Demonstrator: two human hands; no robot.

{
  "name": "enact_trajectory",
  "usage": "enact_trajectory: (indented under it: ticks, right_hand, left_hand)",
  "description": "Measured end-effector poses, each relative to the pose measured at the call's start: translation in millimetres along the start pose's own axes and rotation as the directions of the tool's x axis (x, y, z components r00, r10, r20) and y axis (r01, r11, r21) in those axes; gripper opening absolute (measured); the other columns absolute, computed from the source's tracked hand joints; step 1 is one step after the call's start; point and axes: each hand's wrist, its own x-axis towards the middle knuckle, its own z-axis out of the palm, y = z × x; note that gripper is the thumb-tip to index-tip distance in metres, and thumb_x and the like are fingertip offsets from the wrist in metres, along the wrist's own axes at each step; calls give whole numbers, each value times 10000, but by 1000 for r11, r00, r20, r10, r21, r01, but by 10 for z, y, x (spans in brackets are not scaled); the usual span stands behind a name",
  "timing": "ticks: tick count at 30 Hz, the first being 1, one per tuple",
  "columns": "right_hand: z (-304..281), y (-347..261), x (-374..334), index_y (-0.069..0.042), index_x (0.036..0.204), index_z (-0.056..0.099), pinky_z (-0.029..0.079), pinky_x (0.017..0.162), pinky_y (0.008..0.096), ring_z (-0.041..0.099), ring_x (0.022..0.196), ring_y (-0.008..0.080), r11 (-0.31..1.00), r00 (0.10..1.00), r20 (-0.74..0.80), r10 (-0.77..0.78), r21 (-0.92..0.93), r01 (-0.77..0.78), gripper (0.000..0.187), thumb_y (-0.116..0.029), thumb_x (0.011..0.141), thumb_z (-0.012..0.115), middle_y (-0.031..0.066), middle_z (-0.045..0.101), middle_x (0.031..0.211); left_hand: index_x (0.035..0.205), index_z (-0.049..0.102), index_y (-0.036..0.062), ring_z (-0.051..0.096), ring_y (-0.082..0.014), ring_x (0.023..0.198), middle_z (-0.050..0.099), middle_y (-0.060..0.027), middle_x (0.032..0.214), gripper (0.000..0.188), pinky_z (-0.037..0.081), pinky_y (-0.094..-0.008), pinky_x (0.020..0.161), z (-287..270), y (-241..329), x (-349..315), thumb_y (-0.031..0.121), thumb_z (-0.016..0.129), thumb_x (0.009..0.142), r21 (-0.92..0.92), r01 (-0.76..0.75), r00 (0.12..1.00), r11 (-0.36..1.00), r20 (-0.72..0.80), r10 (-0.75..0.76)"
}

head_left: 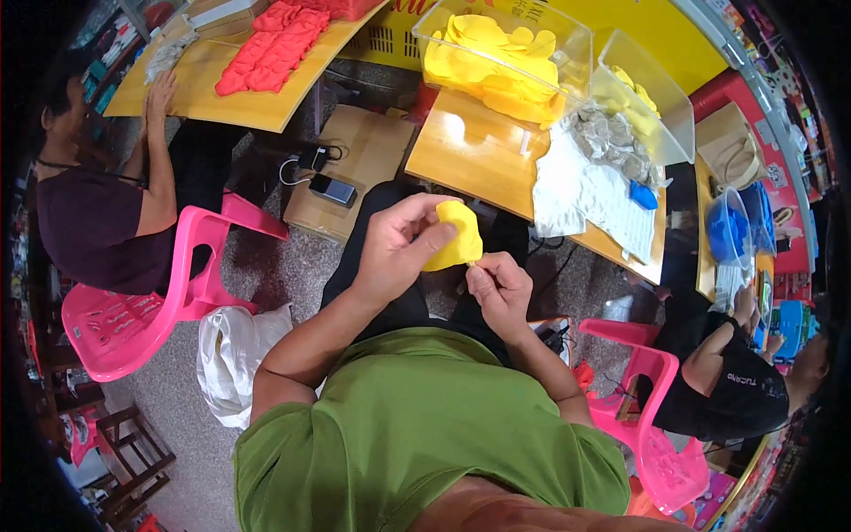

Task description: Assembling small yellow fabric or leather components by peeling and applying adhesive strips.

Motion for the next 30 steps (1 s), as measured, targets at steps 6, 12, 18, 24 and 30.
enact_trajectory:
  ticks: [6,12,18,24,30]
  right_hand:
    - [44,-43,-15,3,847,561,380,479,207,494,526,69,996,997,24,-74,-47,75,27,-9,865,577,25,536,654]
    - [61,-75,3,5,856,567,368,469,202,483,517,64,998,998,-3,-70,-4,70,24,-13,870,574,16,530,647]
    - [93,-74,-114,14,870,551,345,458,187,448,515,45,956,998,-2,61,289,-57,45,-25,894,551,17,532,652]
    - [157,9,-170,11,903,542,356,471,191,449,532,41,830,981,64,185,523,-191,46,-34,905,537,21,548,665]
    - [114,-37,-88,11,889,546,363,478,187,456,536,41,893,977,102,186,397,-212,48,-34,902,540,19,544,655]
  left_hand:
    - [1013,628,-36,566,-66,750,640,-41,843,229,447,-196,666,-55,41,-82,156,530,936,121,-70,995,990,-57,77]
    - [989,614,-67,639,-150,775,670,-135,889,275,501,-267,730,-100,-88,-134,186,517,941,205,-76,990,976,-102,99]
    - [965,599,-71,654,-198,786,667,-162,887,270,518,-304,739,-23,-91,-161,180,501,945,132,-148,974,980,-150,167]
    - [965,589,-72,658,-214,801,665,-159,875,259,525,-315,744,14,-105,-157,169,496,946,22,-122,971,992,-202,124]
    - [965,598,-64,652,-183,792,669,-141,870,254,517,-290,736,-31,-138,-150,171,505,944,95,-63,984,994,-159,78]
